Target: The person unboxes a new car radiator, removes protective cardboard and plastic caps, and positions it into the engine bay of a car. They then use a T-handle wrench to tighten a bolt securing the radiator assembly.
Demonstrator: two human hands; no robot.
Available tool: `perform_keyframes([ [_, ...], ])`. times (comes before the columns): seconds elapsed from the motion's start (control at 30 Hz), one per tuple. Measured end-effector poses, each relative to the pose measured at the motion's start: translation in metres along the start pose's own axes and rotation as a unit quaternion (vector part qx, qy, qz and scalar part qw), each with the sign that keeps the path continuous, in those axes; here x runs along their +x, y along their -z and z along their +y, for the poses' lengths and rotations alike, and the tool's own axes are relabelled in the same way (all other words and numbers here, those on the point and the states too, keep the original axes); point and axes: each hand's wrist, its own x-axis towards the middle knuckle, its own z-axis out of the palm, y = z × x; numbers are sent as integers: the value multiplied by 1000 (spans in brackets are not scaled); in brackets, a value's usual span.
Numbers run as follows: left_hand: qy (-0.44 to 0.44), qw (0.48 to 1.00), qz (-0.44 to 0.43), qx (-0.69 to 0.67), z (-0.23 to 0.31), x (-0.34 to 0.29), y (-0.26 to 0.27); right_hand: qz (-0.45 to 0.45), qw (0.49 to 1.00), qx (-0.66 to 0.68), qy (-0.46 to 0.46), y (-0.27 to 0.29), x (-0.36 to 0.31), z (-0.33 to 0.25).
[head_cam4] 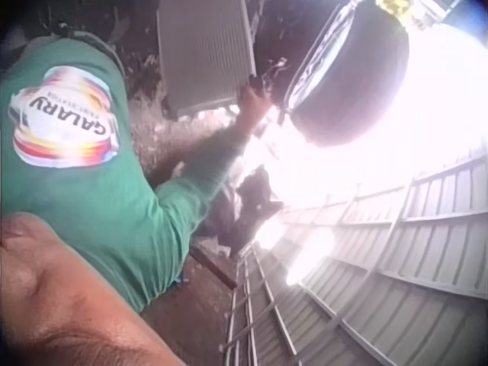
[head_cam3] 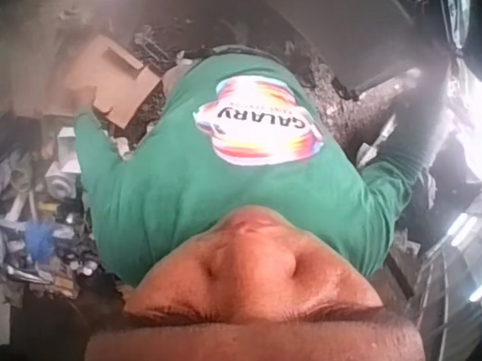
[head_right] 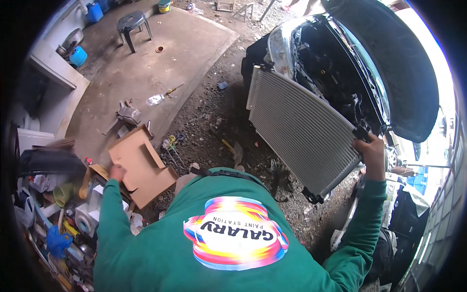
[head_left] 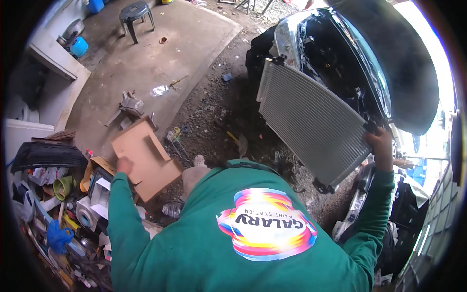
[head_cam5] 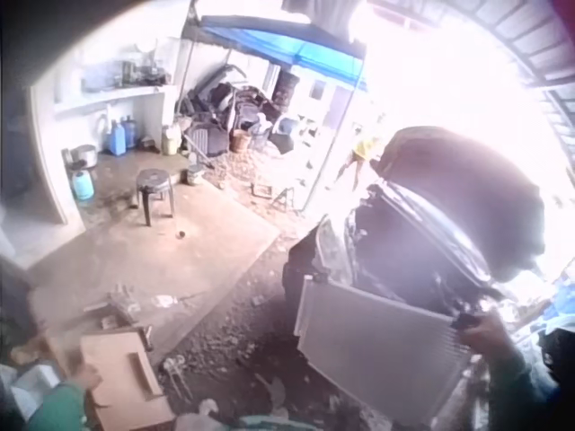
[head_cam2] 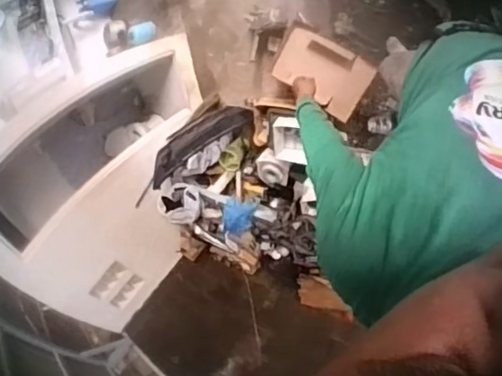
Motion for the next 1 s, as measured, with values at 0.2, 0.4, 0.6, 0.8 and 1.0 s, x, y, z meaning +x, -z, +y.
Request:
perform_keyframes([
  [0.2,-99,752,-632,157,182,-149,-98,75,996,47,-31,27,-43,68],
  [0.4,-166,688,-686,169,209,-239,-125,67,994,38,-76,43,-60,126],
  [0.6,-159,720,-648,189,240,-253,-132,94,995,11,-19,39,-74,186],
  [0.8,-179,702,-656,213,297,-268,-110,103,994,-16,-27,10,-84,279],
  [1.0,-133,899,-412,69,395,-226,-96,38,995,-87,-31,-13,-88,329],
])
